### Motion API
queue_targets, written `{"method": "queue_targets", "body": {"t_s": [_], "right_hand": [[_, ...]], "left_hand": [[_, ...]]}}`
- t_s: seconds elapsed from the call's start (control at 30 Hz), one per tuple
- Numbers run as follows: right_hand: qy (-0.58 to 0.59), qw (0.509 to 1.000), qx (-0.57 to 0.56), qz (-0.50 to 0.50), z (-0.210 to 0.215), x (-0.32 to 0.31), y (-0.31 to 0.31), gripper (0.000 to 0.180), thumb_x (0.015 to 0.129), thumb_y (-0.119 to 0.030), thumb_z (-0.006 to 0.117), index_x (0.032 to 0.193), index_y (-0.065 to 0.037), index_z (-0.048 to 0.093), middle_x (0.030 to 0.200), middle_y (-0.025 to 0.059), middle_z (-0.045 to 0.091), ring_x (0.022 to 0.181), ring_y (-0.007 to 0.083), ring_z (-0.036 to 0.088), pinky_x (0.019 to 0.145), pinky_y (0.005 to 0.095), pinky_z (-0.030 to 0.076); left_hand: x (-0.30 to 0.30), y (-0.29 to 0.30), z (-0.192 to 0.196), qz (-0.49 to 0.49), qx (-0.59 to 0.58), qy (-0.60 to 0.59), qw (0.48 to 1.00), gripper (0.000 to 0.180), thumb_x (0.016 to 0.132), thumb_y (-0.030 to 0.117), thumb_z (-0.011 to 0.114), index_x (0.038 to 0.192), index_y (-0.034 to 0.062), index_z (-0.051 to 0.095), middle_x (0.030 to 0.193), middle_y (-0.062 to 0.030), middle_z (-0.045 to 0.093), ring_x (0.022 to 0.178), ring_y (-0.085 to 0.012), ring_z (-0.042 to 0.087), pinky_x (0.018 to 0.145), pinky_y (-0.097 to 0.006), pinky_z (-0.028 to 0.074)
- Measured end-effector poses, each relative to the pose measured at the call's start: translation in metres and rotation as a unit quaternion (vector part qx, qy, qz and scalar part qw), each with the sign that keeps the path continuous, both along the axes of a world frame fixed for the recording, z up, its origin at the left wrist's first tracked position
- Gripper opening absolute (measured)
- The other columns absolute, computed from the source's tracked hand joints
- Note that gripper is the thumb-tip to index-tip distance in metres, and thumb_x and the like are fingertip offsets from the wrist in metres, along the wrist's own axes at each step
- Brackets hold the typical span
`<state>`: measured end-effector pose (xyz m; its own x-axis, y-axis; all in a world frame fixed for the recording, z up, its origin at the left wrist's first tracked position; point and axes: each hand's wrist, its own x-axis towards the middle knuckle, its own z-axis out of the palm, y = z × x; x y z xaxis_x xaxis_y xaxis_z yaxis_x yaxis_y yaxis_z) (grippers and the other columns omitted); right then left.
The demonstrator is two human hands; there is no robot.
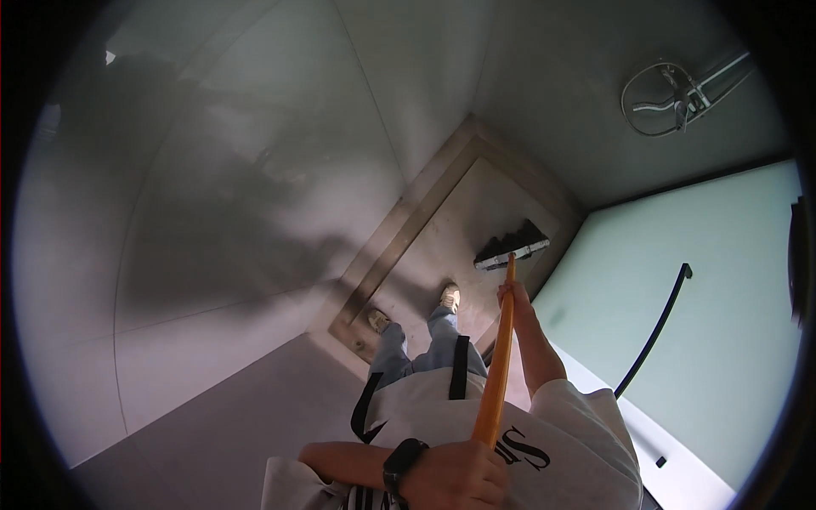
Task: The person uses a mop to sweep a wooden floor in a bedroom, moves into a bathroom to mop around the toilet and shower area, and uses a squeegee to wipe water from the glass shower wall.
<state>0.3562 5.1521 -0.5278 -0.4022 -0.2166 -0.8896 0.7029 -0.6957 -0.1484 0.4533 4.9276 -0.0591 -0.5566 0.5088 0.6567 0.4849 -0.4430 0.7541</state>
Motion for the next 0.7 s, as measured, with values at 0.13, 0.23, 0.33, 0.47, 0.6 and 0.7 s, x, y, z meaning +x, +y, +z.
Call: {"method": "queue_targets", "body": {"t_s": [0.13, 0.23, 0.33, 0.47, 0.6, 0.7], "right_hand": [[-0.024, 0.999, -0.031, 0.030, 0.016, -0.010, 0.008, 0.010, 0.077, -0.006, 0.046, 0.078, -0.008, 0.036, 0.054, 0.0013, 0.040, 0.045, 0.0107, 0.044, 0.041, 0.0205, 0.041], [-0.043, 0.998, 0.012, 0.040, 0.036, -0.020, 0.015, 0.008, 0.078, -0.005, 0.045, 0.078, -0.008, 0.037, 0.054, 0.0017, 0.039, 0.044, 0.0112, 0.044, 0.040, 0.0214, 0.040], [0.024, 0.992, 0.064, 0.103, 0.053, -0.021, 0.028, 0.010, 0.077, -0.011, 0.043, 0.068, -0.008, 0.039, 0.055, 0.0038, 0.042, 0.044, 0.0162, 0.044, 0.039, 0.0264, 0.038], [0.082, 0.990, 0.048, 0.108, 0.084, -0.021, 0.025, 0.006, 0.078, -0.006, 0.044, 0.079, -0.007, 0.038, 0.052, 0.0020, 0.039, 0.043, 0.0114, 0.044, 0.038, 0.0213, 0.040], [0.067, 0.988, 0.090, 0.105, 0.089, -0.025, 0.042, 0.007, 0.078, -0.008, 0.045, 0.078, -0.007, 0.038, 0.052, 0.0025, 0.040, 0.043, 0.0110, 0.044, 0.037, 0.0208, 0.041], [0.072, 0.980, 0.118, 0.146, 0.105, -0.034, 0.030, 0.008, 0.078, -0.010, 0.046, 0.076, -0.007, 0.039, 0.051, 0.0025, 0.040, 0.042, 0.0110, 0.044, 0.037, 0.0209, 0.041]], "left_hand": [[0.003, -0.009, 0.019, 0.026, 0.021, -0.011, 0.999, 0.022, 0.072, 0.024, 0.052, 0.055, 0.0126, 0.042, 0.054, 0.0002, 0.043, 0.048, -0.0170, 0.048, 0.041, -0.029, 0.036], [0.010, -0.015, 0.019, 0.026, 0.046, 0.037, 0.998, 0.021, 0.074, 0.021, 0.050, 0.057, 0.0120, 0.043, 0.054, -0.0002, 0.043, 0.048, -0.0163, 0.048, 0.041, -0.029, 0.036], [0.015, -0.017, 0.024, 0.032, 0.063, 0.070, 0.995, 0.020, 0.075, 0.021, 0.049, 0.058, 0.0111, 0.044, 0.054, -0.0007, 0.043, 0.047, -0.0165, 0.047, 0.041, -0.029, 0.035], [0.022, -0.035, 0.029, 0.073, 0.097, 0.068, 0.990, 0.021, 0.074, 0.022, 0.051, 0.058, 0.0108, 0.043, 0.053, -0.0010, 0.041, 0.046, -0.0177, 0.045, 0.041, -0.029, 0.035], [0.028, -0.048, 0.031, 0.035, 0.133, 0.087, 0.987, 0.022, 0.071, 0.024, 0.053, 0.057, 0.0113, 0.042, 0.053, -0.0013, 0.041, 0.046, -0.0181, 0.045, 0.040, -0.031, 0.035], [0.042, -0.059, 0.028, 0.067, 0.140, 0.088, 0.984, 0.023, 0.070, 0.026, 0.054, 0.057, 0.0118, 0.041, 0.053, -0.0015, 0.041, 0.046, -0.0181, 0.045, 0.040, -0.031, 0.035]]}}
